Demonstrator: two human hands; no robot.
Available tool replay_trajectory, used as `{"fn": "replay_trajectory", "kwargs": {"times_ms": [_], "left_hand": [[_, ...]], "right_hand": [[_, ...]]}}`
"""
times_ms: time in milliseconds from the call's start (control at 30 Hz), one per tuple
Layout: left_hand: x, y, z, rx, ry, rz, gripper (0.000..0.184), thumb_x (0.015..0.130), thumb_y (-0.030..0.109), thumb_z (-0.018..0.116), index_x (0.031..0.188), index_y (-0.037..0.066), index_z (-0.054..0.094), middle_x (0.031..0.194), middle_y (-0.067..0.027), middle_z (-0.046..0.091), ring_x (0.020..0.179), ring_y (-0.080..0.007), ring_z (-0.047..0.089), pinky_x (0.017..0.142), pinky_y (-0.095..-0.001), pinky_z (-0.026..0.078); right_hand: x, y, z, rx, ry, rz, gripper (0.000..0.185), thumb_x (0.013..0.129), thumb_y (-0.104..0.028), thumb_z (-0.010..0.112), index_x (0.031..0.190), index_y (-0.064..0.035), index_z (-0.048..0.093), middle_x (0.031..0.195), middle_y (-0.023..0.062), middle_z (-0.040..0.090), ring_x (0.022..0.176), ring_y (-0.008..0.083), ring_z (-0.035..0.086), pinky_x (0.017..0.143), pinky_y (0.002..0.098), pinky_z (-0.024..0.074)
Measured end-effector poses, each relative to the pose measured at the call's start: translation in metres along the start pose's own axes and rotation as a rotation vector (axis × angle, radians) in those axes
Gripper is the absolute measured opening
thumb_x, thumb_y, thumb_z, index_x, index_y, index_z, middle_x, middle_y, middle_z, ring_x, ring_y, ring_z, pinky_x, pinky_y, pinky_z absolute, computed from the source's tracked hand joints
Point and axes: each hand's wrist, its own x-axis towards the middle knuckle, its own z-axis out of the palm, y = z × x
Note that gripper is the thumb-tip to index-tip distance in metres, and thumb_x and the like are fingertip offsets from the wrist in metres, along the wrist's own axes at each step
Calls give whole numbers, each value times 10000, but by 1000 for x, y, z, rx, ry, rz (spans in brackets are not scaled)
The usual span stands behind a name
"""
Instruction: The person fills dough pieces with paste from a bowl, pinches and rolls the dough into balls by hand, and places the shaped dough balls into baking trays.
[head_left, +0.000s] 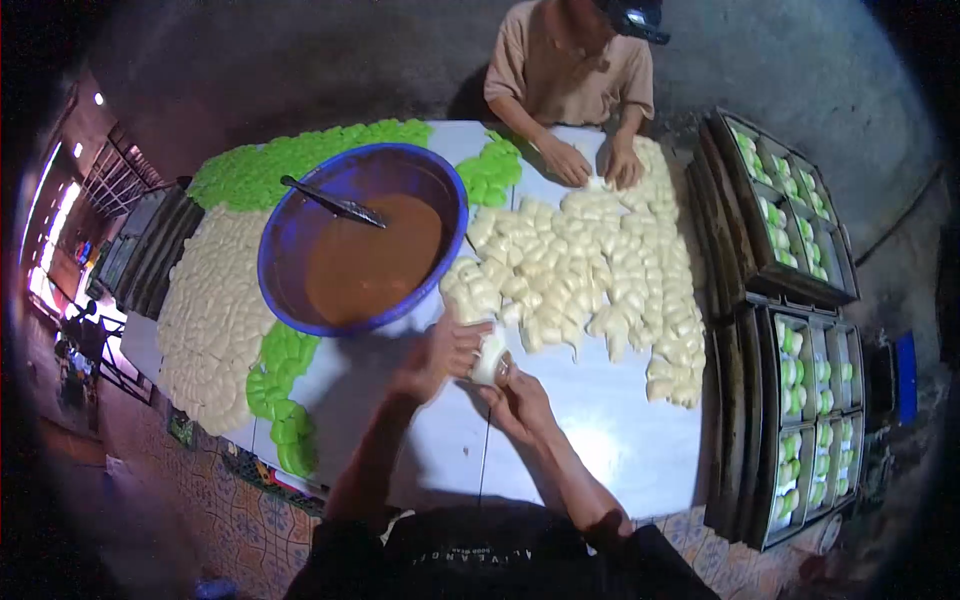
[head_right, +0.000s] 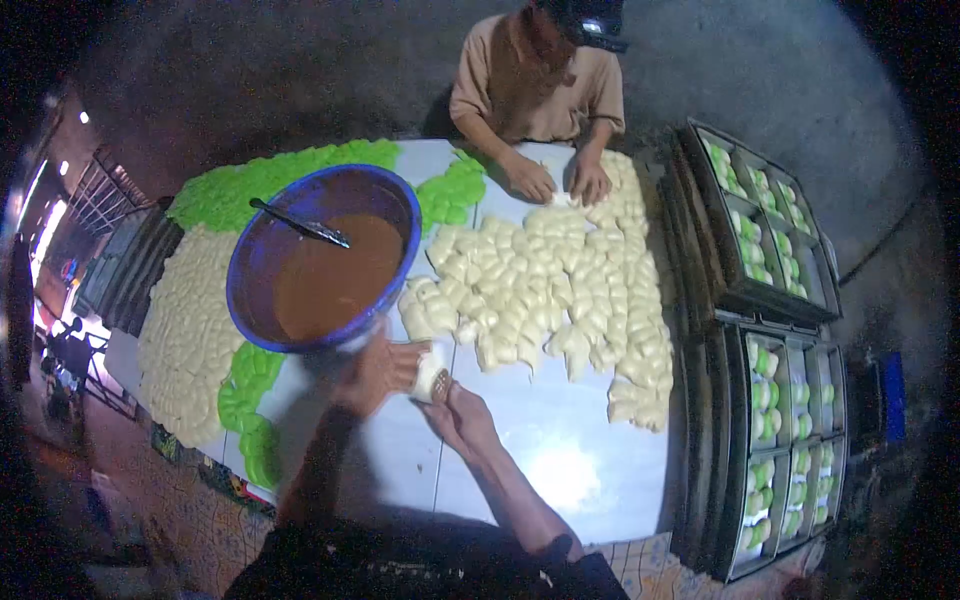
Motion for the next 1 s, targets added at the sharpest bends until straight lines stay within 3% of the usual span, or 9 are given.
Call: {"fn": "replay_trajectory", "kwargs": {"times_ms": [67, 200, 267, 467, 633, 767, 867, 900, 1000], "left_hand": [[-26, -28, 28, -108, 88, 161, 421, 965, 271, 545, 1257, -32, 557, 1080, -124, 637, 1012, -220, 620, 908, -361, 479], [-46, -63, 43, -250, 279, 266, 369, 936, 55, 498, 1295, -31, 494, 1204, -130, 566, 1097, -226, 582, 864, -366, 530], [-61, -71, 52, 16, 207, 347, 428, 901, -38, 525, 1324, -43, 461, 1150, -119, 576, 1084, -198, 577, 854, -303, 535], [-73, -85, 58, 345, 144, 487, 205, 914, -6, 563, 1091, -92, 623, 1028, -115, 582, 930, -184, 638, 772, -286, 586], [-74, -105, 66, 178, 155, 339, 149, 920, 66, 607, 987, -63, 643, 929, -72, 606, 771, -111, 613, 657, -224, 552], [-68, -131, 75, 131, 159, 362, 171, 890, 109, 673, 966, -38, 631, 788, -21, 605, 695, -66, 564, 563, -211, 467], [-66, -140, 75, 375, 166, 484, 286, 874, 51, 669, 1126, -9, 548, 763, -5, 576, 665, -79, 572, 582, -228, 470], [-68, -139, 76, 338, 68, 544, 349, 858, 5, 653, 1177, 3, 512, 807, -18, 574, 687, -90, 584, 622, -226, 484], [-77, -143, 71, 172, -162, 488, 550, 772, -89, 645, 1270, 33, 446, 975, -62, 561, 862, -126, 593, 798, -264, 492]], "right_hand": [[-5, 8, -13, -7, 10, 18, 353, 969, -212, 544, 1215, 42, 534, 987, 80, 640, 959, 153, 624, 785, 286, 552], [-27, 2, 26, -614, 303, -382, 265, 935, -138, 588, 1142, 24, 622, 911, 44, 630, 734, 110, 517, 710, 244, 441], [-47, -2, 45, -1658, 123, -895, 307, 861, -67, 632, 1160, -2, 628, 1013, 86, 595, 733, 162, 453, 706, 284, 403], [-64, -15, 32, -969, 124, -779, 129, 872, -43, 638, 982, 20, 660, 1119, 125, 572, 1017, 193, 563, 880, 311, 467], [-96, -18, 45, -1515, 6, -711, 196, 860, -64, 658, 1036, 23, 665, 1058, 151, 627, 1042, 219, 602, 827, 305, 485], [-111, -8, 21, -1167, 310, -346, 323, 866, -66, 640, 1186, -24, 625, 1056, 137, 622, 1019, 189, 591, 803, 293, 477], [-116, -9, 30, -1464, 373, -742, 423, 896, -62, 609, 1313, -51, 542, 1021, 68, 586, 801, 83, 498, 621, 211, 425], [-120, -14, 8, -1424, 280, -498, 594, 906, -77, 603, 1447, -56, 360, 1047, 72, 583, 792, 102, 497, 626, 213, 435], [-143, -24, 5, -673, 46, 201, 680, 871, -49, 609, 1474, -73, 297, 1172, 120, 571, 895, 172, 584, 758, 273, 479]]}}
